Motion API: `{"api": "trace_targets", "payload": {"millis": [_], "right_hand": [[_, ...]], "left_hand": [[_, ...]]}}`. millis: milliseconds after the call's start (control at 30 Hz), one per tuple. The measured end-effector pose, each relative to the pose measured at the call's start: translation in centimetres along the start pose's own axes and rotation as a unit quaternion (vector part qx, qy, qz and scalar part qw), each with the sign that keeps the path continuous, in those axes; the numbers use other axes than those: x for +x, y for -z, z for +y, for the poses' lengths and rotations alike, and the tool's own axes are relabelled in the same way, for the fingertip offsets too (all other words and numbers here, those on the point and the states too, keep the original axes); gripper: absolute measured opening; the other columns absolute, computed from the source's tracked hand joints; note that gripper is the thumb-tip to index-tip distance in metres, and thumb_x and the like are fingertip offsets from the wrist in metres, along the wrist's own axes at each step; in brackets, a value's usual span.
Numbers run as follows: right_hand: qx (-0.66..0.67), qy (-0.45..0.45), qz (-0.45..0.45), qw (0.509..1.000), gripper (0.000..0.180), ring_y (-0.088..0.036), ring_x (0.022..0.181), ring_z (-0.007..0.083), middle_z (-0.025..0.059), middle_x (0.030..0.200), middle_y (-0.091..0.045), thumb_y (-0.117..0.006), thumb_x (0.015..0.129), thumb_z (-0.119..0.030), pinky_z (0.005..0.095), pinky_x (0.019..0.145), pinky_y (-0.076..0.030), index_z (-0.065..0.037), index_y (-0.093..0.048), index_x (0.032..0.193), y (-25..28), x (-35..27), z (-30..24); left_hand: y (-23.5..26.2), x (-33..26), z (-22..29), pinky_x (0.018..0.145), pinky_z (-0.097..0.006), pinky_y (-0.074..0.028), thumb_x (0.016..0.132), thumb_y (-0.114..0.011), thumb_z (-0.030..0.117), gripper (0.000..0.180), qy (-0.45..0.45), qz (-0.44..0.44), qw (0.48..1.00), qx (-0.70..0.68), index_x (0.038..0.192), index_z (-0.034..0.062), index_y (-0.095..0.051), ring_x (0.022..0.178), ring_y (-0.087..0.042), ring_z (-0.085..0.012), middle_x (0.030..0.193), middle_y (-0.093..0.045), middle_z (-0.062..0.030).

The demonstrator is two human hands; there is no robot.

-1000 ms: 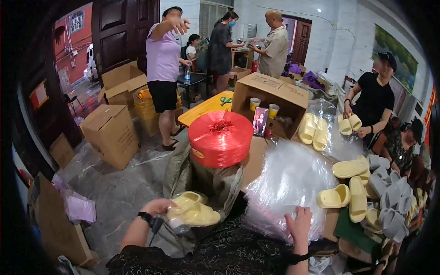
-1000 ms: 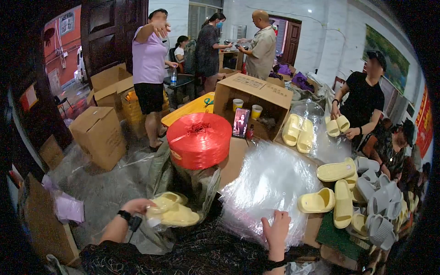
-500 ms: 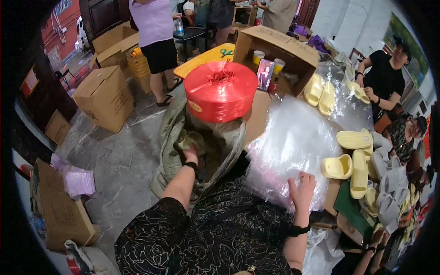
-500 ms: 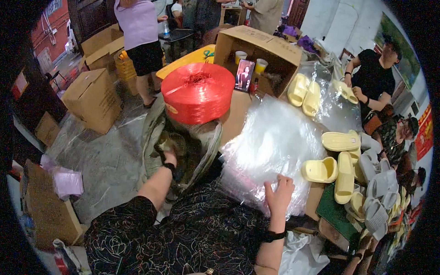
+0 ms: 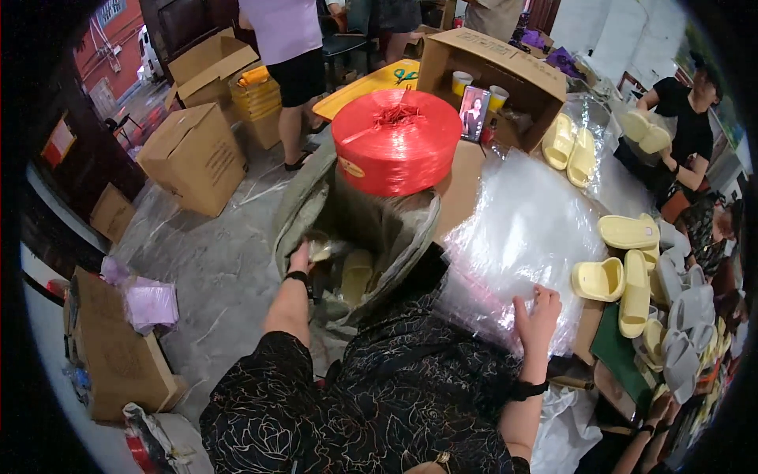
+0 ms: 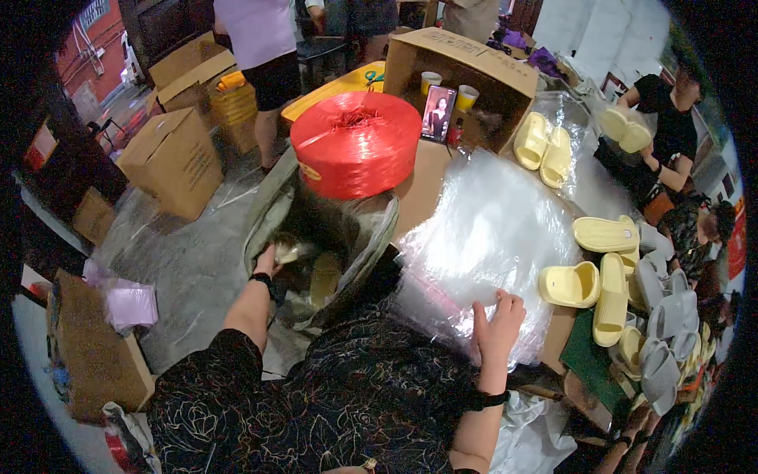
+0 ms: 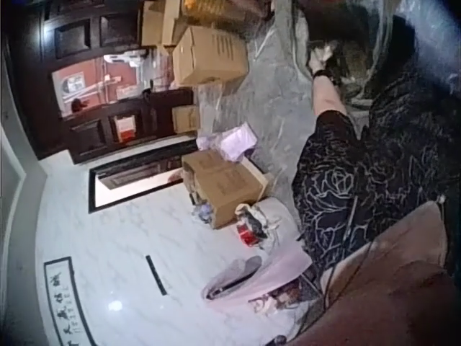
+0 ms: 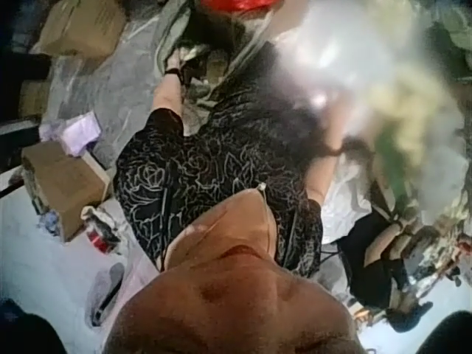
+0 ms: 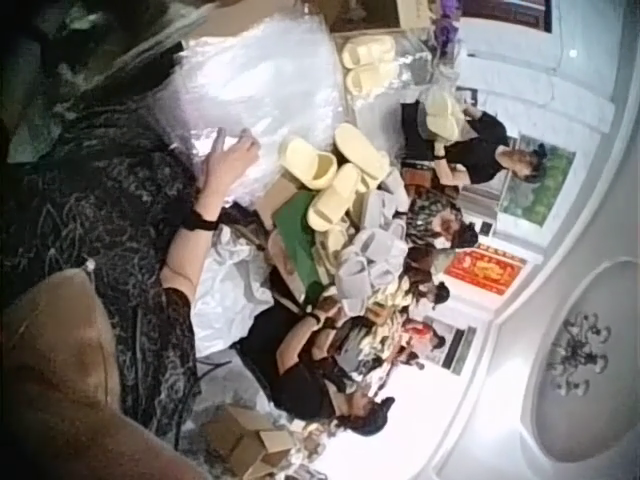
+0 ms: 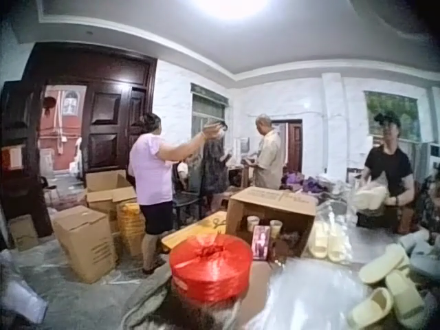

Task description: Sorting and packing various colors of slides/sandals into plastic bags.

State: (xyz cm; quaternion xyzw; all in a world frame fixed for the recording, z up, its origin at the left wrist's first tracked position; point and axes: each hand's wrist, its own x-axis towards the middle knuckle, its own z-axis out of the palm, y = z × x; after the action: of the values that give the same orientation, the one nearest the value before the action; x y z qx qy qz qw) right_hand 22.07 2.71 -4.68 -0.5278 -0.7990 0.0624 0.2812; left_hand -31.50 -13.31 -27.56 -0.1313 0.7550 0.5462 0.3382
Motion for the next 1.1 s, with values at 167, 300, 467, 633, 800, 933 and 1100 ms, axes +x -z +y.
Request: {"api": "trace_targets", "payload": {"millis": [167, 300, 467, 633, 800, 933, 1100], "right_hand": [[0.012, 0.009, 0.002, 1.000, 0.051, -0.048, 0.103, 0.0383, 0.0187, 0.114, -0.052, -0.074, 0.077, -0.030, 0.0474, 0.090, -0.041, -0.003, -0.057, 0.117, 0.0, 0.2, -0.1], [0.015, 0.017, -0.005, 1.000, 0.051, -0.048, 0.103, 0.0385, 0.0187, 0.114, -0.052, -0.074, 0.077, -0.031, 0.0476, 0.090, -0.041, -0.003, -0.057, 0.117, -0.4, 0.4, -0.2], [0.027, 0.024, -0.003, 0.999, 0.051, -0.048, 0.104, 0.0380, 0.0182, 0.114, -0.053, -0.075, 0.077, -0.031, 0.0473, 0.091, -0.041, -0.002, -0.058, 0.117, -0.6, 0.5, 0.0], [0.017, 0.021, -0.013, 1.000, 0.050, -0.049, 0.106, 0.0378, 0.0167, 0.115, -0.053, -0.074, 0.079, -0.031, 0.0464, 0.092, -0.041, -0.003, -0.057, 0.117, -0.4, 0.7, -0.5], [0.015, 0.014, -0.005, 1.000, 0.050, -0.049, 0.107, 0.0379, 0.0168, 0.115, -0.053, -0.075, 0.079, -0.031, 0.0463, 0.092, -0.041, -0.003, -0.057, 0.116, -0.4, 0.6, -0.2], [0.018, 0.023, 0.000, 1.000, 0.050, -0.049, 0.105, 0.0379, 0.0175, 0.115, -0.053, -0.075, 0.078, -0.031, 0.0463, 0.091, -0.041, -0.003, -0.057, 0.116, -0.6, 0.7, 0.0], [0.009, 0.017, -0.004, 1.000, 0.050, -0.049, 0.103, 0.0375, 0.0178, 0.112, -0.053, -0.076, 0.077, -0.030, 0.0460, 0.089, -0.042, -0.003, -0.057, 0.116, -0.4, 0.9, -0.5]], "left_hand": [[3.3, -4.5, 1.1, 0.114, -0.042, -0.027, 0.091, -0.029, 0.075, 0.088, -0.125, -0.304, 0.854, 0.404, 0.154, 0.0126, -0.026, 0.143, -0.028, -0.0326, 0.157, -0.028, -0.0144], [3.8, -3.3, -8.1, 0.113, -0.050, -0.029, 0.068, -0.072, 0.055, 0.097, -0.289, -0.307, 0.444, 0.791, 0.150, 0.0186, -0.036, 0.139, -0.033, -0.0416, 0.147, -0.044, -0.0198], [3.2, -5.8, -14.5, 0.098, -0.048, -0.044, 0.077, -0.069, 0.038, 0.077, -0.189, -0.368, 0.461, 0.785, 0.142, 0.0055, -0.044, 0.124, -0.052, -0.0368, 0.132, -0.057, -0.0219], [7.1, -5.5, -7.1, 0.073, -0.047, -0.051, 0.073, -0.067, 0.026, 0.029, -0.239, -0.354, 0.460, 0.779, 0.090, 0.0016, -0.071, 0.085, -0.066, -0.0358, 0.092, -0.069, -0.0187], [6.9, -16.0, 15.3, 0.064, -0.043, -0.049, 0.070, -0.071, 0.029, 0.025, -0.407, -0.176, 0.618, 0.650, 0.080, 0.0060, -0.072, 0.068, -0.064, -0.0324, 0.073, -0.067, -0.0153], [7.1, -18.2, 16.8, 0.060, -0.041, -0.044, 0.072, -0.073, 0.035, 0.035, -0.241, -0.385, 0.492, 0.742, 0.081, 0.0019, -0.070, 0.062, -0.058, -0.0236, 0.065, -0.062, -0.0108], [1.3, -13.4, 13.8, 0.075, -0.034, -0.051, 0.075, -0.073, 0.056, 0.056, -0.138, -0.371, 0.564, 0.724, 0.098, 0.0050, -0.074, 0.079, -0.066, -0.0225, 0.088, -0.072, -0.0081]]}}
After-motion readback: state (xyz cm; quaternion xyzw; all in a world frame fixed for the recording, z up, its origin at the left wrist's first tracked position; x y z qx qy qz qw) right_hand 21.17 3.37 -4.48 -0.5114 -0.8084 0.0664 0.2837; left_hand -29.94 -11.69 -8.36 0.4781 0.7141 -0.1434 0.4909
